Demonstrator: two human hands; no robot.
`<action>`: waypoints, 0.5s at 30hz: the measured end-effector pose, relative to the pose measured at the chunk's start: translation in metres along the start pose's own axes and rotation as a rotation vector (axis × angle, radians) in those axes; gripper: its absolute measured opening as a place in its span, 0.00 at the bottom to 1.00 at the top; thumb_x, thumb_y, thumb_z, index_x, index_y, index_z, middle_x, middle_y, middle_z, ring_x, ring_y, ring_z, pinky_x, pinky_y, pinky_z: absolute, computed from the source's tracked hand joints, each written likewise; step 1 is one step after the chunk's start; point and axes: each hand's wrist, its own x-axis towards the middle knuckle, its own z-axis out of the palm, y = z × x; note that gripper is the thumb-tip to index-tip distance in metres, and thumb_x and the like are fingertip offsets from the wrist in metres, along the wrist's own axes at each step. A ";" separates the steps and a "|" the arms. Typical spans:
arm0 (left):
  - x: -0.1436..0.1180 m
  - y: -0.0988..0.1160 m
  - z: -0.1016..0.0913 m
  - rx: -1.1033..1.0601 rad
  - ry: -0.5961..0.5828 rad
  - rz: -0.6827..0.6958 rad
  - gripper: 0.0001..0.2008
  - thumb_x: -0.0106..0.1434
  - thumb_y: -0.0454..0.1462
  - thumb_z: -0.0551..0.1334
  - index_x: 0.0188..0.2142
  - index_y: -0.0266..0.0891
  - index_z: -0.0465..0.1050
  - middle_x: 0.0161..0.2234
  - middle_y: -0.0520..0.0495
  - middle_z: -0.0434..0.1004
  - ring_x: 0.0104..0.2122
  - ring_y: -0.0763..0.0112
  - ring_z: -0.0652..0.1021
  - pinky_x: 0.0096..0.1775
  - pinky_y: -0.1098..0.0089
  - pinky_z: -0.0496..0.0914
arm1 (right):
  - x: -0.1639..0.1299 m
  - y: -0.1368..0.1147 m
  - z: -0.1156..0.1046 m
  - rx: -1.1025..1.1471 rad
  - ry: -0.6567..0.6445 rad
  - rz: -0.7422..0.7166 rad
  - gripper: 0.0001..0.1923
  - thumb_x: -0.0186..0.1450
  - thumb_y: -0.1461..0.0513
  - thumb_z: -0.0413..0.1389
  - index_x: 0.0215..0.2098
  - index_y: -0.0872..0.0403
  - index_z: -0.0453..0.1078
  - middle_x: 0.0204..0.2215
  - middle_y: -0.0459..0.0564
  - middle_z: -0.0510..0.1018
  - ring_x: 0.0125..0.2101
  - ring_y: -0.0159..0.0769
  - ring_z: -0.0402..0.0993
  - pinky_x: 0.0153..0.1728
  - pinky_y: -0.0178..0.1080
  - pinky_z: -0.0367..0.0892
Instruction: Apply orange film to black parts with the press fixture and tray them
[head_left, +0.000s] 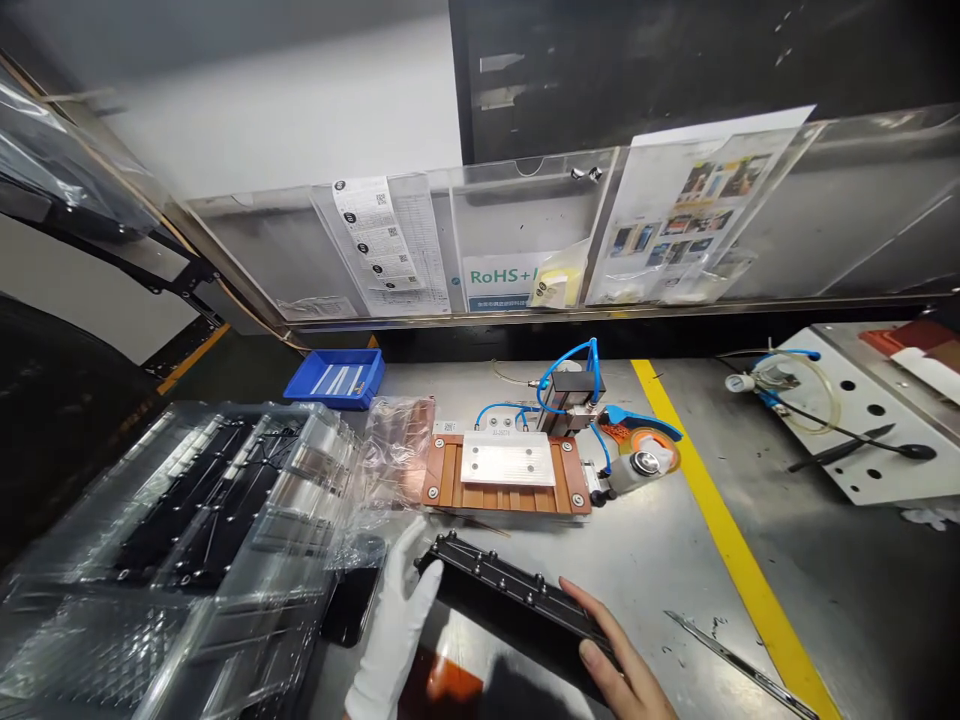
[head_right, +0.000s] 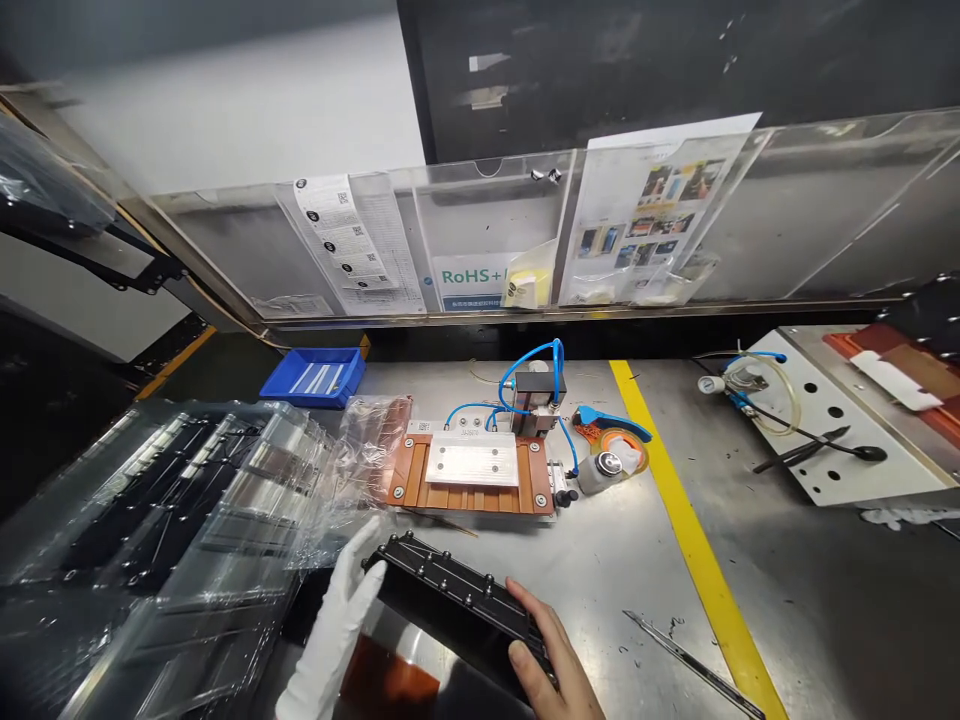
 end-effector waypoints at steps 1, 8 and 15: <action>-0.002 0.008 -0.001 0.140 0.007 0.125 0.24 0.50 0.46 0.70 0.47 0.47 0.76 0.52 0.44 0.76 0.53 0.53 0.74 0.60 0.53 0.65 | -0.001 -0.001 0.002 -0.033 0.051 -0.028 0.32 0.67 0.41 0.51 0.62 0.47 0.65 0.62 0.52 0.65 0.62 0.51 0.57 0.62 0.48 0.56; -0.042 0.033 0.039 0.646 -0.830 0.213 0.14 0.60 0.45 0.62 0.44 0.49 0.80 0.39 0.35 0.82 0.37 0.42 0.81 0.45 0.44 0.75 | 0.001 -0.009 0.025 -0.182 0.280 -0.141 0.28 0.67 0.40 0.49 0.56 0.45 0.69 0.54 0.53 0.68 0.57 0.51 0.62 0.58 0.48 0.60; -0.054 0.009 0.078 0.600 -0.692 0.205 0.09 0.59 0.43 0.62 0.32 0.42 0.79 0.33 0.29 0.80 0.37 0.37 0.80 0.47 0.36 0.71 | 0.001 0.001 0.029 -0.252 0.293 -0.116 0.30 0.67 0.38 0.47 0.57 0.44 0.68 0.56 0.54 0.65 0.57 0.53 0.60 0.56 0.50 0.58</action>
